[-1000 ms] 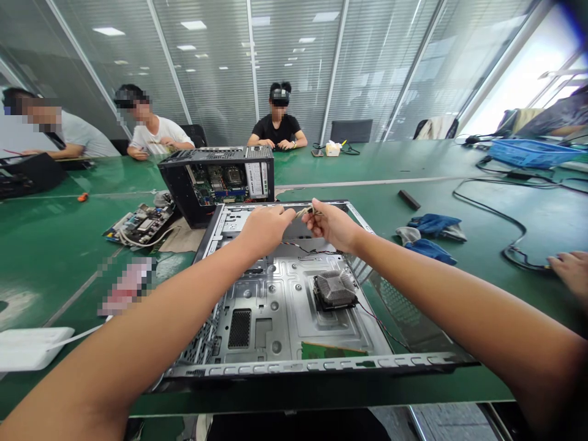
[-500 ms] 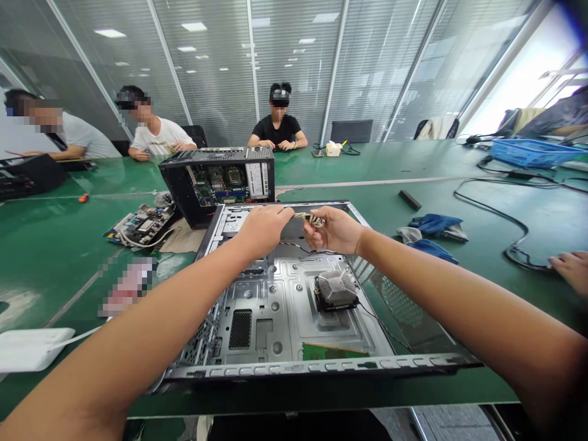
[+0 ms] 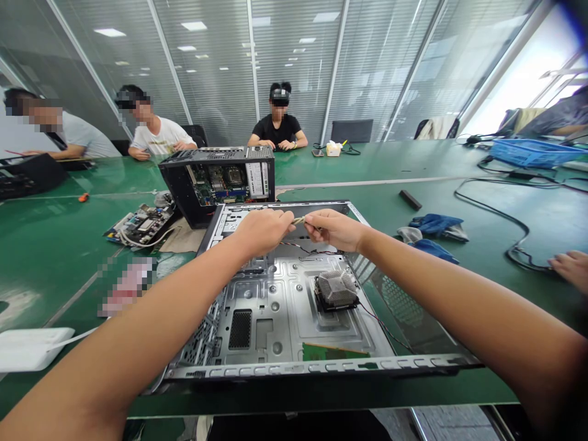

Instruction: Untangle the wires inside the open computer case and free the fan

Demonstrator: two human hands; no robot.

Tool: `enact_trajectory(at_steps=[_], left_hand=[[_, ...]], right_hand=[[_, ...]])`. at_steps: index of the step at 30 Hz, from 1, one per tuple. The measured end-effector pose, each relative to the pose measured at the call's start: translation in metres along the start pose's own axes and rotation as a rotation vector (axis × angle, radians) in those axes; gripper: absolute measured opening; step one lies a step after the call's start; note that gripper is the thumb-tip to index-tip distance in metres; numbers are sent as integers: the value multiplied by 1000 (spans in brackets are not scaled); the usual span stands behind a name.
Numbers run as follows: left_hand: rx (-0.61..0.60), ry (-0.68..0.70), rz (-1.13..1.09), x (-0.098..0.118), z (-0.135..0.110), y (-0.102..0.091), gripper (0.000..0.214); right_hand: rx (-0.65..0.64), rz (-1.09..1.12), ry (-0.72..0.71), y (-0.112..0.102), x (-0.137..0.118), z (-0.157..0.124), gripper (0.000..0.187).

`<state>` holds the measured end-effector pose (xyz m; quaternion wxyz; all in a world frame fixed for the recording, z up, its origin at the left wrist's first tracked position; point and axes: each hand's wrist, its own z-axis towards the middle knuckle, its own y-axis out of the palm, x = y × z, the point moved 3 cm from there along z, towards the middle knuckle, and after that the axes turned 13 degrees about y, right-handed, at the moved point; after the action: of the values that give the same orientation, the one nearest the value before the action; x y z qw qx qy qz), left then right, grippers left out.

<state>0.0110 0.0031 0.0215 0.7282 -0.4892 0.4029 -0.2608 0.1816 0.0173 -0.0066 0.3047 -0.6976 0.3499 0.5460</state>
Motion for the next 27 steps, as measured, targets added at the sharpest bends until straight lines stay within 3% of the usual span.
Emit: enact_trajectory(at_steps=[5, 11, 22, 27], left_hand=[[-74, -13, 45, -3, 0, 2, 36], [-119, -37, 38, -6, 1, 7, 34], [-151, -80, -5, -8, 0, 11, 42], [-136, -82, -47, -9, -1, 12, 40]], right_hand=[[59, -322, -67, 2, -1, -1, 29], [233, -701, -182, -1, -7, -2, 23], [448, -872, -401, 3, -15, -4, 10], [479, -899, -409, 4, -15, -3, 14]])
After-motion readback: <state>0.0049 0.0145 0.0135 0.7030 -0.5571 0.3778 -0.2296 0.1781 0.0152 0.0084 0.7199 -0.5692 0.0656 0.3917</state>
